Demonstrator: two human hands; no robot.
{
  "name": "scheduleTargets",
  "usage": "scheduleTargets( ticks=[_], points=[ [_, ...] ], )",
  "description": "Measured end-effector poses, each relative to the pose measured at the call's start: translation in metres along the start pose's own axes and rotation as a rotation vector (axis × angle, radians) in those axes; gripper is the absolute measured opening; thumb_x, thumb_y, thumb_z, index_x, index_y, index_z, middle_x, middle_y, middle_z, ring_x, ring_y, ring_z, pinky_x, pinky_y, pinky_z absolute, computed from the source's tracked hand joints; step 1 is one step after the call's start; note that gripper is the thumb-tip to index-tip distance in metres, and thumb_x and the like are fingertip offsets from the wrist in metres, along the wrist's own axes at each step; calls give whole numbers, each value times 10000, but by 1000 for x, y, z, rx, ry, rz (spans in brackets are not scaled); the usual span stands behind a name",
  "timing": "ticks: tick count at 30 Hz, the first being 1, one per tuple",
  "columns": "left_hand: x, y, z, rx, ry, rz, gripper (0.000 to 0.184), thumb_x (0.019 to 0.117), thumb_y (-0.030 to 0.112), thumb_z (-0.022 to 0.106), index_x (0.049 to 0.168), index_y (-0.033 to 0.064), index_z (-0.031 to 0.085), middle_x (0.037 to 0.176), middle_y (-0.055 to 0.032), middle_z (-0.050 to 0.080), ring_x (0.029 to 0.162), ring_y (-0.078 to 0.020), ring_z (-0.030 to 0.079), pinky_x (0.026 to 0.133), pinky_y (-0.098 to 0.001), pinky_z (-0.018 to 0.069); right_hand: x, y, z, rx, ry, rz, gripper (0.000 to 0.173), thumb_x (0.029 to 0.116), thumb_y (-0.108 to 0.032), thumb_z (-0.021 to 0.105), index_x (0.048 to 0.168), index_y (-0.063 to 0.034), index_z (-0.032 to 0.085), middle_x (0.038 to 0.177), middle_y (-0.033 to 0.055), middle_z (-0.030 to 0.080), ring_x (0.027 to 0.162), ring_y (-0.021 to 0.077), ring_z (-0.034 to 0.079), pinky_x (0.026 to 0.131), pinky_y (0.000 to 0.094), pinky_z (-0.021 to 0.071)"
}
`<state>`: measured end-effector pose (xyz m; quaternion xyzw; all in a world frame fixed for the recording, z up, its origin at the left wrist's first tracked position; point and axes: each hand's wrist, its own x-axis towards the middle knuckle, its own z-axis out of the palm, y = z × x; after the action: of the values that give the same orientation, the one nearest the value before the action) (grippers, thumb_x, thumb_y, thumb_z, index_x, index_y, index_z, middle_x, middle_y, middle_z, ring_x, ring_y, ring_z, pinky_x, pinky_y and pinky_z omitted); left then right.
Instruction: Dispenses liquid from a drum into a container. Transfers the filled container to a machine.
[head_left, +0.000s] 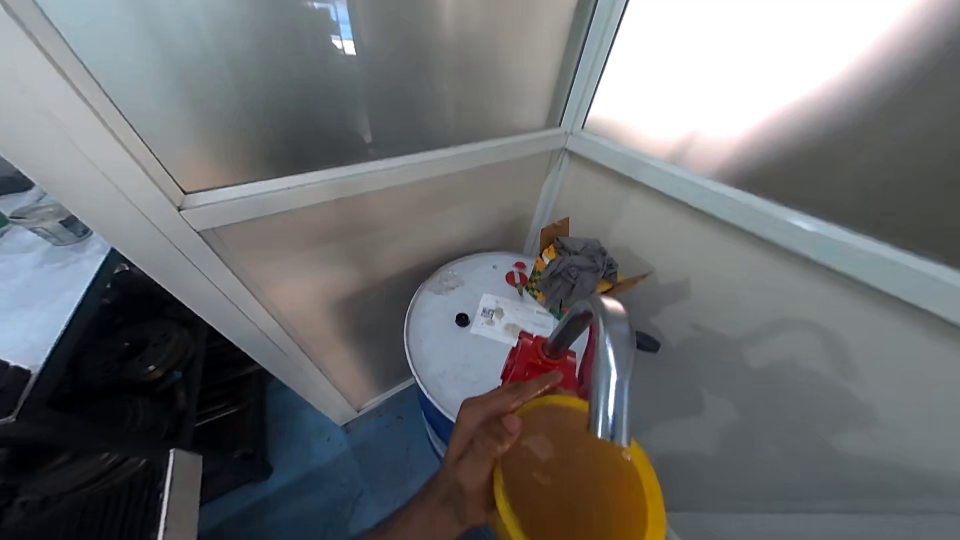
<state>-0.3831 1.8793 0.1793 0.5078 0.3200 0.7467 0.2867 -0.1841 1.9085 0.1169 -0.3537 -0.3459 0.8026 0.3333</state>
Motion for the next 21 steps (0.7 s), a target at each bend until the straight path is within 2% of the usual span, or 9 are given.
scheduleTargets(
  ticks=[2,4,7,10,12,14,15,16,21],
  points=[
    [-3,4,2,-19,23,-44,510,1065,446,407,1327,101,676,1347,-46,667,1251,-106,608,1066,-306,488,-5,0,-3,-14,11,-10,450,1110,-150,160,1080,-143,609,885,-49,771,734,55,733,613,243,620],
    [-4,7,1,-31,0,-60,522,1071,440,403,1346,73,654,1388,-61,637,1259,-123,601,1066,-323,491,-7,-10,7,-25,73,5,401,1106,-119,175,1094,-128,576,862,-52,758,723,44,722,620,229,615],
    [-3,13,3,-11,-1,-104,564,1074,436,398,1344,-7,620,1408,-104,610,1252,-145,601,1057,-326,500,-2,-6,-4,-27,45,16,317,1107,-208,316,1142,-156,627,935,-42,755,846,47,729,762,244,618],
    [0,19,5,-8,13,-156,543,1067,388,401,1374,-20,589,1400,-84,607,1230,-109,601,1027,-288,512,7,-1,-14,-85,13,65,307,1096,-242,315,1127,-147,605,886,-10,739,721,72,717,623,242,610],
    [1,19,5,-14,8,-151,529,1074,368,391,1374,-24,581,1428,-89,586,1278,-127,576,1064,-296,491,8,-2,-17,-83,3,111,290,1095,-248,358,1211,-150,605,933,13,736,748,90,718,649,255,611],
    [3,19,6,-12,8,-146,507,1079,337,378,1378,-22,575,1426,-77,586,1287,-119,568,1074,-284,480,9,-14,-2,-101,53,159,319,1110,-222,314,1212,-159,609,928,27,724,734,82,704,620,242,597],
    [4,20,6,-6,10,-142,495,1081,325,375,1373,-21,575,1424,-70,587,1291,-113,564,1081,-278,472,9,-18,1,-109,48,173,331,1113,-224,307,1234,-174,611,964,25,720,767,81,702,649,245,597],
    [5,20,7,6,13,-138,490,1080,312,369,1370,-25,574,1423,-68,585,1295,-107,558,1088,-272,463,9,-18,1,-130,55,173,329,1108,-222,318,1245,-187,615,975,26,716,764,84,702,625,244,595],
    [6,19,9,19,25,-116,496,1082,293,349,1379,-49,552,1421,-90,582,1297,-110,555,1093,-271,458,10,-14,-8,-205,87,214,333,1111,-284,338,1325,-212,582,1076,23,707,954,117,696,799,318,595]
  ],
)
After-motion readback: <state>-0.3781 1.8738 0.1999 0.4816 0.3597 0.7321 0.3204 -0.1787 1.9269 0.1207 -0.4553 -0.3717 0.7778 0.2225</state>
